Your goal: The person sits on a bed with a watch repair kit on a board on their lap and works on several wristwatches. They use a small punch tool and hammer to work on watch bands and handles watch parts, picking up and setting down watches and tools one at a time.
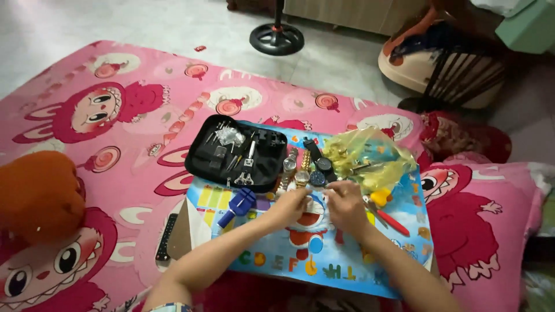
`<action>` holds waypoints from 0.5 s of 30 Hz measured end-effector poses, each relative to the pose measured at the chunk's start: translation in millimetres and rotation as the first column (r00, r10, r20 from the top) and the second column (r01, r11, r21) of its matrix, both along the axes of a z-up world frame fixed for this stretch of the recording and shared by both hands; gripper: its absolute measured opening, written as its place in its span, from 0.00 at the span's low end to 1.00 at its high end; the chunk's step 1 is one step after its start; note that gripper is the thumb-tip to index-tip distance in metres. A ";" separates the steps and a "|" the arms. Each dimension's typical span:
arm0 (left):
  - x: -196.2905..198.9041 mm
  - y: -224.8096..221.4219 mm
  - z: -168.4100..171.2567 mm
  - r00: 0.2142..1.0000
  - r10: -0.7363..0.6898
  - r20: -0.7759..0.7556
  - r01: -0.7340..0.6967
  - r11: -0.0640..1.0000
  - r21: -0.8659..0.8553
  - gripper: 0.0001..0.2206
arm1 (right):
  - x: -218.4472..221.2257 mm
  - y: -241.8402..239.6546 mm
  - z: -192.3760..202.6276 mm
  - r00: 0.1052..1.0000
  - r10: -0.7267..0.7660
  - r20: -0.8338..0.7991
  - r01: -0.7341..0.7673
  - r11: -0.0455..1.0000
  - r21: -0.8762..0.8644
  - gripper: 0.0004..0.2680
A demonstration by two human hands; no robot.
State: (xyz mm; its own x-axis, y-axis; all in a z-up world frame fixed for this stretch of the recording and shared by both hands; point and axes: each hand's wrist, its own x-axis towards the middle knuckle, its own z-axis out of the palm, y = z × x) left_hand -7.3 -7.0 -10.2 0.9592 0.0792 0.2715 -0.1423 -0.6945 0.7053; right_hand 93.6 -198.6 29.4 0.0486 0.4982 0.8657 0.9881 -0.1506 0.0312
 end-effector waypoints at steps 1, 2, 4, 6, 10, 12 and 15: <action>-1.5 -2.2 7.1 0.998 -0.048 -0.050 0.050 0.998 0.038 0.13 | 7.8 -5.7 -3.6 0.989 -0.051 -0.141 0.041 0.996 -0.076 0.04; -2.9 -4.1 13.9 0.990 -0.093 -0.101 0.101 0.992 0.073 0.15 | 15.8 -11.1 -7.5 0.955 -0.111 -0.274 0.070 0.985 -0.157 0.05; -8.0 -7.0 27.0 0.984 -0.125 -0.126 0.137 0.986 0.094 0.16 | 17.0 -19.6 0.7 0.935 -0.204 -0.289 0.133 0.960 -0.248 0.05; -10.9 -9.2 32.5 0.976 -0.157 -0.149 0.175 0.978 0.115 0.17 | 18.1 -23.3 9.2 0.909 -0.297 -0.293 0.193 0.922 -0.337 0.06; -10.5 -9.6 24.1 0.983 -0.137 -0.119 0.162 0.961 0.226 0.16 | 2.0 -31.9 31.6 0.964 0.022 -0.263 0.002 0.996 0.091 0.09; -8.4 -11.0 22.7 0.986 -0.131 -0.102 0.153 0.955 0.255 0.16 | -21.8 -89.1 45.9 0.961 0.123 -0.248 -0.061 0.968 0.244 0.10; -13.6 -14.5 31.5 0.993 -0.116 0.013 0.111 0.973 0.202 0.16 | -87.5 -224.9 49.8 0.676 -0.677 0.290 0.634 0.334 -0.698 0.13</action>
State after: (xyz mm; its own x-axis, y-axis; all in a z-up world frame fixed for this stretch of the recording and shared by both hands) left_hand -20.9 -21.5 21.3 0.9517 -0.0883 0.2941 -0.2438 -0.7995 0.5490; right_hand 6.1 -423.5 79.2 0.6740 0.7008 0.2337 0.5840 -0.6992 0.4124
